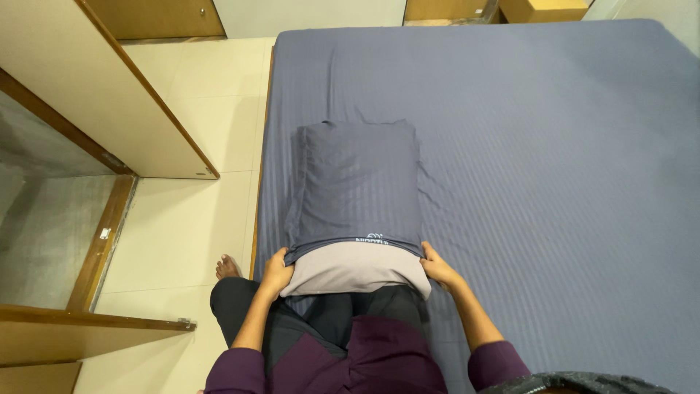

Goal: The person inserts a pillow into a grey pillowcase by hand and pulls the case down to cover it, then zips the side closed.

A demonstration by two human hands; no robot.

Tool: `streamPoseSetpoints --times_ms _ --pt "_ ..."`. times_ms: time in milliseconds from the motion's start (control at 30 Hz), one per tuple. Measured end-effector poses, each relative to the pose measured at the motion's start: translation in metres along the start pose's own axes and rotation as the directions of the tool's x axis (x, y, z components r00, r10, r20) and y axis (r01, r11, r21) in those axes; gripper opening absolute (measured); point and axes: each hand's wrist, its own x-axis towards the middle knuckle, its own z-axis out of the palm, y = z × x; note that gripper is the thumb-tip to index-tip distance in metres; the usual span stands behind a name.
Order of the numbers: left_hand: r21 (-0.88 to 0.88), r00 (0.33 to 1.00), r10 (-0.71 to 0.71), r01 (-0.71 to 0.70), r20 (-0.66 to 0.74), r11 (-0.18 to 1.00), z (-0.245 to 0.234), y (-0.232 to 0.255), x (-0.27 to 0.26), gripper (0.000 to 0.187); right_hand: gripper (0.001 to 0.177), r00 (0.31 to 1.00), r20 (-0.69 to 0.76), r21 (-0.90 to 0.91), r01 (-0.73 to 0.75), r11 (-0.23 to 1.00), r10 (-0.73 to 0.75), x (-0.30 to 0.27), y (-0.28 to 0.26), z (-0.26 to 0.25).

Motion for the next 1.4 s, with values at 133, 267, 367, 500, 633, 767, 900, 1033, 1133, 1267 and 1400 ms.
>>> streamPoseSetpoints --times_ms 133,267,367,500,633,767,900,1033,1133,1267,1400 --pt "-0.255 0.976 -0.168 0.198 0.135 0.947 0.004 0.002 0.004 0.052 0.071 0.977 -0.001 0.335 -0.200 0.921 0.213 -0.002 -0.010 0.030" --pt "-0.380 0.913 -0.244 0.363 0.327 0.850 -0.002 0.009 0.010 0.054 0.045 0.992 -0.126 0.537 0.078 0.840 -0.011 0.004 -0.028 0.033" --pt "-0.423 0.914 -0.265 0.381 0.308 0.822 -0.023 0.023 0.042 0.063 0.033 0.977 -0.210 0.478 0.143 0.866 -0.046 0.028 -0.068 0.011" --pt "-0.709 0.950 -0.219 0.313 0.224 0.631 -0.064 0.108 0.112 0.049 0.020 0.973 -0.177 0.429 0.214 0.878 -0.151 0.079 -0.177 -0.055" --pt "-0.755 0.998 0.059 -0.061 -0.030 0.653 -0.121 0.215 0.171 0.025 0.008 0.909 -0.270 0.270 0.389 0.881 -0.319 0.101 -0.292 -0.105" --pt "-0.730 0.981 0.131 -0.193 -0.142 0.655 -0.152 0.283 0.191 0.016 0.010 0.913 -0.296 0.177 0.340 0.924 -0.279 0.087 -0.351 -0.124" --pt "-0.775 0.951 0.119 -0.301 -0.284 0.555 -0.183 0.321 0.198 0.014 0.028 0.910 -0.291 0.329 0.385 0.862 -0.296 0.068 -0.375 -0.143" --pt "-0.806 0.949 0.158 -0.315 -0.273 0.501 -0.193 0.334 0.183 0.018 0.033 0.896 -0.311 0.308 0.412 0.857 -0.318 0.057 -0.389 -0.147" --pt "-0.824 0.931 0.128 -0.362 -0.341 0.436 -0.194 0.347 0.163 0.019 0.034 0.875 -0.327 0.406 0.470 0.784 -0.356 0.056 -0.387 -0.149" --pt "-0.791 0.932 0.181 -0.362 -0.314 0.493 -0.191 0.359 0.144 0.023 0.021 0.906 -0.293 0.506 0.417 0.755 -0.305 0.047 -0.358 -0.133" --pt "-0.831 0.947 0.126 -0.320 -0.295 0.456 -0.188 0.355 0.128 0.022 0.034 0.950 -0.214 0.343 0.290 0.893 -0.226 -0.005 -0.297 -0.068"
